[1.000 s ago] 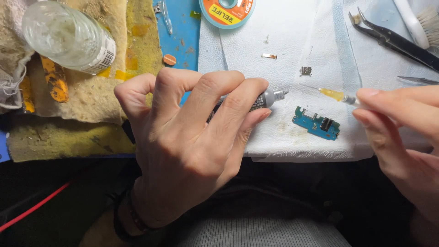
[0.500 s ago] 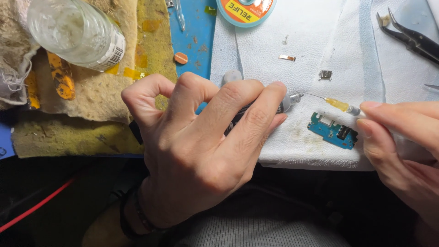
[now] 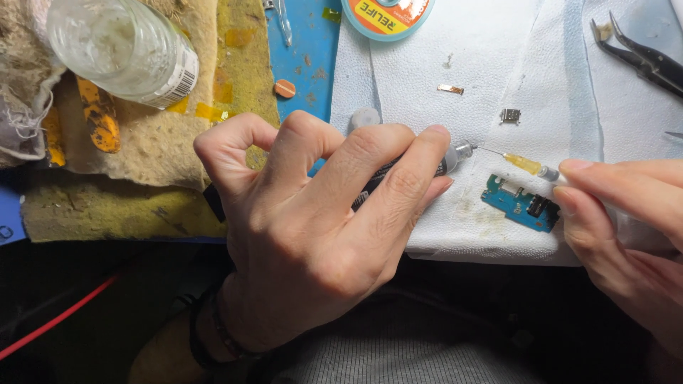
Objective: Applying liquid flux from a syringe onto a small circuit board for soldering preparation.
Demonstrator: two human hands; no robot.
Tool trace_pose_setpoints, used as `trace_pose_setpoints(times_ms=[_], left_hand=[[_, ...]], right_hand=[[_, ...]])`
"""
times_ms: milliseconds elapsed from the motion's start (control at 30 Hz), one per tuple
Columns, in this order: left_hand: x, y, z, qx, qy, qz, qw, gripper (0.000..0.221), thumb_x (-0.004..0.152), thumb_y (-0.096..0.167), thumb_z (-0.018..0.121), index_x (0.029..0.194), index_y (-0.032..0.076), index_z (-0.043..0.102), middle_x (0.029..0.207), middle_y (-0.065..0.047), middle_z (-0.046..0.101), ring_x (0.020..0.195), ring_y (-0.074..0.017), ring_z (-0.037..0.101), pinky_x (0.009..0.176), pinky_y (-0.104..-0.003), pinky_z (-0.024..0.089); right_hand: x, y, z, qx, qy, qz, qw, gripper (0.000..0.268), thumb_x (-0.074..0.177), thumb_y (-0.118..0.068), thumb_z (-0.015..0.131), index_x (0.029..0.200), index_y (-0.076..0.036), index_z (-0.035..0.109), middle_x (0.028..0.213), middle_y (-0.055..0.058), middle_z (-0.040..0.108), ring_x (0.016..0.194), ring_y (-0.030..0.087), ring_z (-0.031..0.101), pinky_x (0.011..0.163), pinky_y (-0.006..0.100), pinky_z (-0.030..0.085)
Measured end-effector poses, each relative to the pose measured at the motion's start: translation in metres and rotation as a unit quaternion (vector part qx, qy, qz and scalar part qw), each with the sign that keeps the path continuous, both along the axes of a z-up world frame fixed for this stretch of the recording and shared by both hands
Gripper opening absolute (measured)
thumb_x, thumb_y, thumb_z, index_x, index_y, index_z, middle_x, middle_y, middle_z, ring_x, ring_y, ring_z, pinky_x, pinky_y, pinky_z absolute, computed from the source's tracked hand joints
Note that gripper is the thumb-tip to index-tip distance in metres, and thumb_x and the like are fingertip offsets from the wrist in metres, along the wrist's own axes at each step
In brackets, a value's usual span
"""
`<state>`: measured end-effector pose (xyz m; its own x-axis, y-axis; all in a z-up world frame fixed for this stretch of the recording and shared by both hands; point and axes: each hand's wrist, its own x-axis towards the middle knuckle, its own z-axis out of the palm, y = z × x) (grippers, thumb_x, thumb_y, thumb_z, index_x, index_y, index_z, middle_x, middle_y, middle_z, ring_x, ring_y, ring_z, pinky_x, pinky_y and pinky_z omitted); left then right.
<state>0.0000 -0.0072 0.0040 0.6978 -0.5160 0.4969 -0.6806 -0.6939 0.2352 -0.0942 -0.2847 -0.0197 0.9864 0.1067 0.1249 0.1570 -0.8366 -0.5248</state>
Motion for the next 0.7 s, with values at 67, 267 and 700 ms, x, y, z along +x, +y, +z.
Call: trace_pose_setpoints(times_ms=[67,267,700], left_hand=[[0.0,0.0,0.0,0.0,-0.001,-0.001,1.0,0.025,0.12,0.032,0.063,0.119,0.016,0.082,0.112,0.008,0.072,0.087,-0.0245,0.051,0.089,-0.045,0.027],[0.0,0.0,-0.001,-0.001,-0.006,-0.001,1.0,0.023,0.119,0.032,0.065,0.12,0.016,0.082,0.111,0.008,0.073,0.087,-0.0251,0.051,0.088,-0.046,0.027],[-0.001,-0.001,0.001,-0.02,0.002,0.01,1.0,0.017,0.117,0.028,0.072,0.118,0.015,0.083,0.113,0.007,0.073,0.089,-0.025,0.056,0.09,-0.047,0.029]], right_hand=[[0.002,0.0,0.001,-0.001,-0.005,0.008,1.0,0.024,0.114,0.007,0.074,0.136,0.015,0.071,0.128,0.032,0.071,0.111,0.036,0.069,0.11,0.043,0.055],[0.003,-0.002,0.001,-0.008,-0.01,0.019,1.0,0.024,0.113,0.005,0.074,0.135,0.014,0.072,0.128,0.031,0.072,0.112,0.036,0.069,0.11,0.044,0.054],[-0.012,-0.008,-0.011,0.022,0.019,-0.067,0.997,0.021,0.124,0.006,0.063,0.138,0.021,0.069,0.139,0.033,0.071,0.129,0.04,0.067,0.122,0.046,0.051]])
